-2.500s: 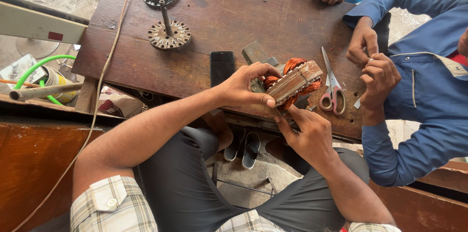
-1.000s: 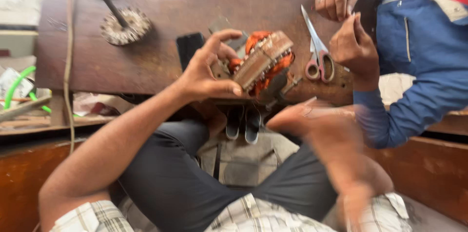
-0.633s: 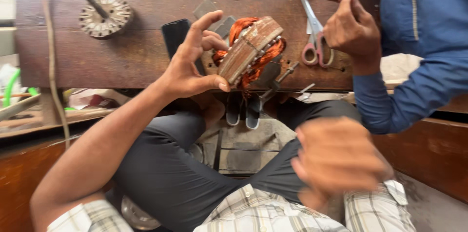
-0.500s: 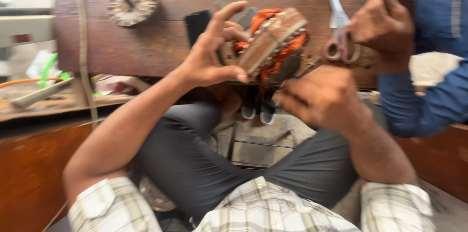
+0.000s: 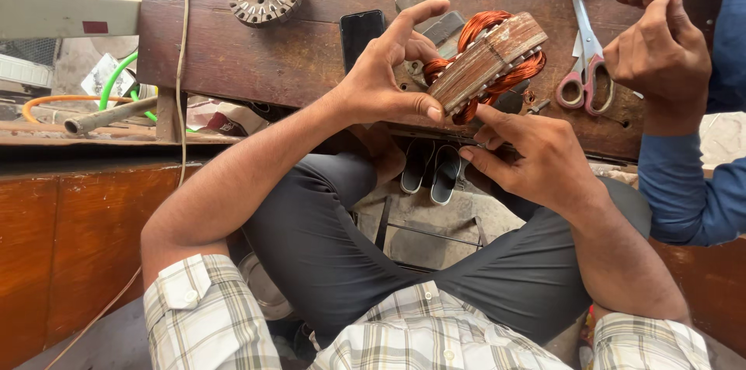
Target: The person works on a motor armature, using a small metal tool to adjust or secure copper windings. They also use scissors to cut small pieces of white tape and apply them to the windings. Another person is present at the table, also working on a similar component.
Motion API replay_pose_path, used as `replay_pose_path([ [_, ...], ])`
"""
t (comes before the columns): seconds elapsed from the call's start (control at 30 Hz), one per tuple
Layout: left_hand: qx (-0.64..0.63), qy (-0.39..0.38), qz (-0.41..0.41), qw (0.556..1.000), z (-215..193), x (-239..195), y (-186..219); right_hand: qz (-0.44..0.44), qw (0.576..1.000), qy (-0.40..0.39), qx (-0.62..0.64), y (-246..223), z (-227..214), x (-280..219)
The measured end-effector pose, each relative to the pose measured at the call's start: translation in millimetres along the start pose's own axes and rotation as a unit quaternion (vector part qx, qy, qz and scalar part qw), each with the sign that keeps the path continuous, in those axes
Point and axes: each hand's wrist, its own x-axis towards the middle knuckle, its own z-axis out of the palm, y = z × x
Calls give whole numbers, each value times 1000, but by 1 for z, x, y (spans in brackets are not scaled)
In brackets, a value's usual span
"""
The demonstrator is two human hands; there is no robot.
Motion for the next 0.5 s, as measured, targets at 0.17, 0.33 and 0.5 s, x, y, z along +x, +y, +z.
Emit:
replay_pose_path([
  [0.17, -73, 16, -35, 997, -3, -5, 13, -24, 999, 34, 11, -3, 4, 3],
  [0.33, -51, 8, -45, 998, 0, 3, 22, -2, 1000, 5, 17, -11, -6, 7],
  [0.5, -65, -6, -39, 997, 2, 0, 22, 37, 997, -28, 56, -17, -6, 8],
])
